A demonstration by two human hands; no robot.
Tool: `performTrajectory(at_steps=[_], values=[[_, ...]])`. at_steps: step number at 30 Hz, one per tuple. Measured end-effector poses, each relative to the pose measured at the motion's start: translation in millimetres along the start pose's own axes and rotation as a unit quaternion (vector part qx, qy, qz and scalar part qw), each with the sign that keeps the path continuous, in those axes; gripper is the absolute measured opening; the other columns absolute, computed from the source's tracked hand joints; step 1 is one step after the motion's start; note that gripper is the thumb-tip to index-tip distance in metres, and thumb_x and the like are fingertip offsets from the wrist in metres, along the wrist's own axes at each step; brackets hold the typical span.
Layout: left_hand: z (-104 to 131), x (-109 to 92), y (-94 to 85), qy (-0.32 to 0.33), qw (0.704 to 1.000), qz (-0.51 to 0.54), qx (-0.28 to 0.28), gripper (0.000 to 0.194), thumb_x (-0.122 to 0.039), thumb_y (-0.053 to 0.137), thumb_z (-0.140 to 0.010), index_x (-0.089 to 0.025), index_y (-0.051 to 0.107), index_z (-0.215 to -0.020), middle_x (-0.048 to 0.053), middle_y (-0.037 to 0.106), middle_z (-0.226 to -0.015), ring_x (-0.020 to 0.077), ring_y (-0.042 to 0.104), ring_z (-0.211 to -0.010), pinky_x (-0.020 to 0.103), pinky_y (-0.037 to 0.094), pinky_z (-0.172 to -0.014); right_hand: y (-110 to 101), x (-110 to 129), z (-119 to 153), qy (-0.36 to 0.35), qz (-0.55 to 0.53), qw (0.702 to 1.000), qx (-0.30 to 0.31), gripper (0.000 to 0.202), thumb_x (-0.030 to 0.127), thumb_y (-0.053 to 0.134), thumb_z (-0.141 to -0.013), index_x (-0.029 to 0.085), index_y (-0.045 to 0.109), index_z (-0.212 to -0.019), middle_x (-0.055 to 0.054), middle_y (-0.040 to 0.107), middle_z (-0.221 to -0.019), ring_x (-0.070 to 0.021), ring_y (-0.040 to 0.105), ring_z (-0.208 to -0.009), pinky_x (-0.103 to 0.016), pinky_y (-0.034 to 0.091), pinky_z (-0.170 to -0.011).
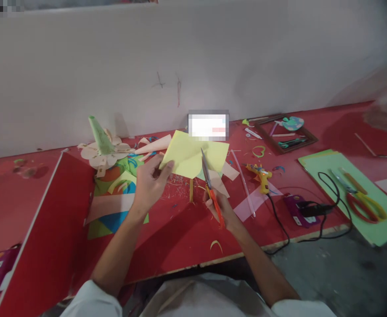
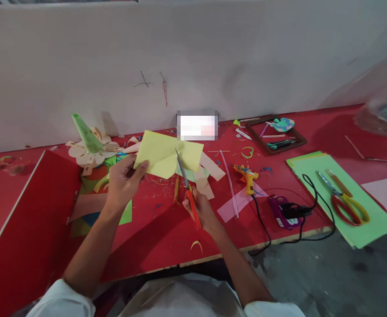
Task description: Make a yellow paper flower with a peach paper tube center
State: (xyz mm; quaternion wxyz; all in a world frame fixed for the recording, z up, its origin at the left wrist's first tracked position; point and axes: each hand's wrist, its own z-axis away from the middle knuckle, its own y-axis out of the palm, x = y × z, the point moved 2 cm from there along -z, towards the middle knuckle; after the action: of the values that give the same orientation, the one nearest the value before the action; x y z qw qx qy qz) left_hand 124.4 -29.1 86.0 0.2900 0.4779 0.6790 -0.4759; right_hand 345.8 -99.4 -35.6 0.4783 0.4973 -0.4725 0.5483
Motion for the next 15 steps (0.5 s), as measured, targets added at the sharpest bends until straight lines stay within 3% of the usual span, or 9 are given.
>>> performTrajectory(at_steps=[3,7,10,15], values=[[-3,3,-4.3,-0.004,1.0,0.003,0.018,0.036,-0.039,0.067,-0.099,-0.02,0.055,-0.071,-0.003,0.051,-0.06,0.0094,0.045,-0.051,0.025,0.032,-0.046,2,3,-1,0.004,-0.025,1.0,-0.002,0.043,0.06,0.071,-0.088,0.022,0.055,-0.074,0.0,0.051,-0.071,-0.0138,0.046,-0.064,-0.028,0.042,-0.055],[-3,7,-2.5,-0.016,0.999,0.03,-0.03,0.033,-0.043,0.067,-0.099,-0.021,0.058,-0.077,-0.003,0.052,-0.061,0.0094,0.047,-0.05,0.024,0.036,-0.046,8,2,-2,0.016,-0.028,0.999,0.02,0.056,0.075,0.069,-0.083,0.022,0.052,-0.075,0.002,0.047,-0.069,-0.0123,0.041,-0.06,-0.027,0.037,-0.052],[0,5,2.3,-0.01,0.999,0.017,-0.047,0.031,-0.043,0.066,-0.099,-0.02,0.06,-0.08,-0.003,0.055,-0.065,0.0094,0.051,-0.053,0.023,0.04,-0.049,11,1,-2,0.0,-0.009,0.999,0.042,0.066,0.088,0.059,-0.082,0.023,0.051,-0.079,0.0,0.05,-0.074,-0.0142,0.045,-0.065,-0.026,0.038,-0.052],[6,-2,9.9,-0.001,1.0,-0.014,-0.018,0.031,-0.04,0.064,-0.1,-0.02,0.057,-0.077,-0.003,0.055,-0.062,0.0095,0.049,-0.053,0.024,0.037,-0.05,11,0,-3,0.011,-0.028,0.999,0.045,0.074,0.098,0.051,-0.077,0.024,0.05,-0.082,0.002,0.045,-0.068,-0.0127,0.041,-0.057,-0.025,0.032,-0.046]])
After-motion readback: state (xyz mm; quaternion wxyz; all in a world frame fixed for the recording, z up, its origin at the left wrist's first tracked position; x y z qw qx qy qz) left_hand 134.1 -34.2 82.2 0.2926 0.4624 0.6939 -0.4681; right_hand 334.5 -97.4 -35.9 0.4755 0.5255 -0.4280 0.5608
